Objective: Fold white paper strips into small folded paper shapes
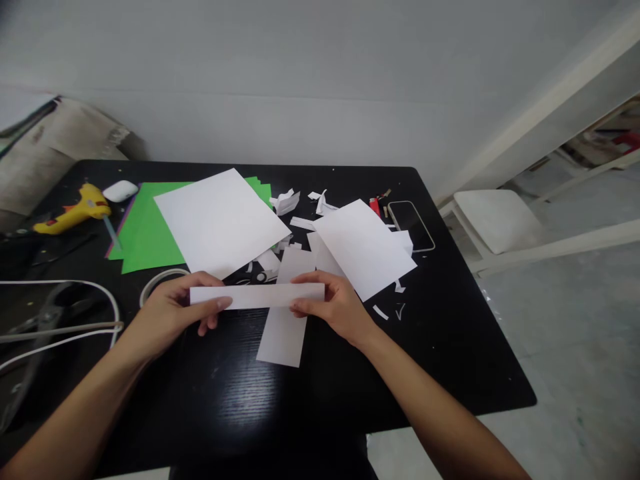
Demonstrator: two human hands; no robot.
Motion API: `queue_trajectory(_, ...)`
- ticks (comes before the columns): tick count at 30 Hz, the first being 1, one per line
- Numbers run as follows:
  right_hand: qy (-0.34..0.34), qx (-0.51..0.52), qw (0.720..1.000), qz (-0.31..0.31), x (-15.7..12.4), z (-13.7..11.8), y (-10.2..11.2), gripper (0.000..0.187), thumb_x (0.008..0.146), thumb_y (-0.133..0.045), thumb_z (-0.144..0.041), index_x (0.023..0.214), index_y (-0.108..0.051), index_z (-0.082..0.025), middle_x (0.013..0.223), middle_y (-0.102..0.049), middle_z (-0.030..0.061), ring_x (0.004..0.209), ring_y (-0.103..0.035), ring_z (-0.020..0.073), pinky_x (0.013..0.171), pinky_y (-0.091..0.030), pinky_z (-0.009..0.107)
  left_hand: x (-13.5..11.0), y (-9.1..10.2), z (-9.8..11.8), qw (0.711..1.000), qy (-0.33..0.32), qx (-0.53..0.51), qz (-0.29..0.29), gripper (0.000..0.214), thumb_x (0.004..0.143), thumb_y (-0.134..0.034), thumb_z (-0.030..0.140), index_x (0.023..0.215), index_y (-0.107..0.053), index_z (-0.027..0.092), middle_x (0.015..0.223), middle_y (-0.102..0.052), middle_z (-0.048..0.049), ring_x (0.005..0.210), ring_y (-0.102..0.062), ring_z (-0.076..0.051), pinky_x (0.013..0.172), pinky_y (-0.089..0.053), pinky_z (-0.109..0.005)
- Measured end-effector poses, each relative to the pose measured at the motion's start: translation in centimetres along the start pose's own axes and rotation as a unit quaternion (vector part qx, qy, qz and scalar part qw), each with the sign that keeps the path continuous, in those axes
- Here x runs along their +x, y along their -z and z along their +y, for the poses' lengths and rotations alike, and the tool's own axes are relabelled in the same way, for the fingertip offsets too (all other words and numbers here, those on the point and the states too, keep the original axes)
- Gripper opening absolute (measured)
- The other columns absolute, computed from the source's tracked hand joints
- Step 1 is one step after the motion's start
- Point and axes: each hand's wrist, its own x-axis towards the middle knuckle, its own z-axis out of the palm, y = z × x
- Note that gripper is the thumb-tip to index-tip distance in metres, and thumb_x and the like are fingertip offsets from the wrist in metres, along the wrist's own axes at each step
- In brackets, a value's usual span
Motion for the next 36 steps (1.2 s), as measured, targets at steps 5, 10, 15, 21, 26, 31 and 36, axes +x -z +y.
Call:
queue_trajectory(5,0.001,0.007,1.000,0.008,0.0,0.1,0.0,0.035,0.073,-0.091,-0.031,0.103,-0.078,-0.019,0.078,-0.079,0.0029,0.070,-0.078,0.0185,0.073,-0.068,0.034,-0.1,0.0,0.1,0.999,-0.013,-0.031,-0.020,0.021,0.085,-0.081,0.033,0.089,-0.072,0.015,0.060,-0.071,-0.0003,0.046,-0.063,-0.010,0.042,-0.052,-0.016)
queue_trajectory(10,-0.003,0.009,1.000,0.027,-0.1,0.0,-0.2,0.034,0.072,-0.092,-0.032,0.099,-0.079,-0.017,0.073,-0.078,0.0041,0.069,-0.079,0.0202,0.073,-0.069,0.035,-0.1,0.3,-0.1,0.999,-0.019,-0.034,-0.007,0.023,0.086,-0.081,0.030,0.102,-0.077,0.015,0.060,-0.073,-0.0012,0.046,-0.066,-0.012,0.045,-0.055,-0.018)
queue_trajectory(15,0.002,0.015,0.999,0.047,-0.2,-0.2,-0.3,0.031,0.071,-0.093,-0.032,0.096,-0.082,-0.017,0.074,-0.079,0.0046,0.068,-0.079,0.0207,0.075,-0.069,0.038,0.0,0.6,-0.3,0.999,-0.011,-0.040,0.000,0.025,0.085,-0.081,0.030,0.105,-0.081,0.014,0.062,-0.075,-0.0035,0.047,-0.067,-0.013,0.046,-0.057,-0.021)
queue_trajectory(21,0.014,0.018,0.998,0.058,-0.2,-0.2,-0.2,0.027,0.070,-0.094,-0.032,0.091,-0.084,-0.018,0.075,-0.078,0.0051,0.066,-0.079,0.0214,0.074,-0.070,0.040,0.1,0.7,-0.5,0.998,-0.009,-0.065,-0.003,0.022,0.085,-0.082,0.030,0.101,-0.083,0.016,0.067,-0.076,-0.0049,0.047,-0.066,-0.012,0.046,-0.058,-0.021)
queue_trajectory(26,0.010,0.023,0.999,0.040,-0.1,0.0,-0.1,0.025,0.071,-0.093,-0.032,0.088,-0.083,-0.018,0.079,-0.078,0.0047,0.069,-0.079,0.0197,0.073,-0.068,0.036,0.0,1.0,-0.7,0.995,-0.007,-0.093,-0.024,0.020,0.087,-0.081,0.031,0.100,-0.081,0.016,0.071,-0.077,-0.0058,0.051,-0.069,-0.013,0.047,-0.058,-0.022)
queue_trajectory(31,-0.019,0.002,0.999,-0.049,-0.4,-0.7,1.0,0.029,0.073,-0.092,-0.034,0.093,-0.080,-0.018,0.087,-0.076,0.0035,0.078,-0.077,0.0188,0.075,-0.064,0.034,-0.1,1.5,-0.8,0.992,-0.002,-0.111,-0.065,0.019,0.091,-0.076,0.029,0.106,-0.079,0.017,0.074,-0.076,-0.0051,0.055,-0.070,-0.014,0.049,-0.059,-0.022)
queue_trajectory(36,-0.085,0.036,0.976,-0.196,-0.9,-1.3,1.1,0.043,0.082,-0.082,-0.054,0.104,-0.069,-0.019,0.101,-0.076,0.0048,0.083,-0.071,0.0143,0.068,-0.055,0.022,-0.4,1.2,-0.6,0.984,-0.005,-0.112,-0.140,0.017,0.092,-0.075,0.029,0.103,-0.079,0.017,0.072,-0.074,-0.0045,0.057,-0.070,-0.015,0.049,-0.059,-0.022)
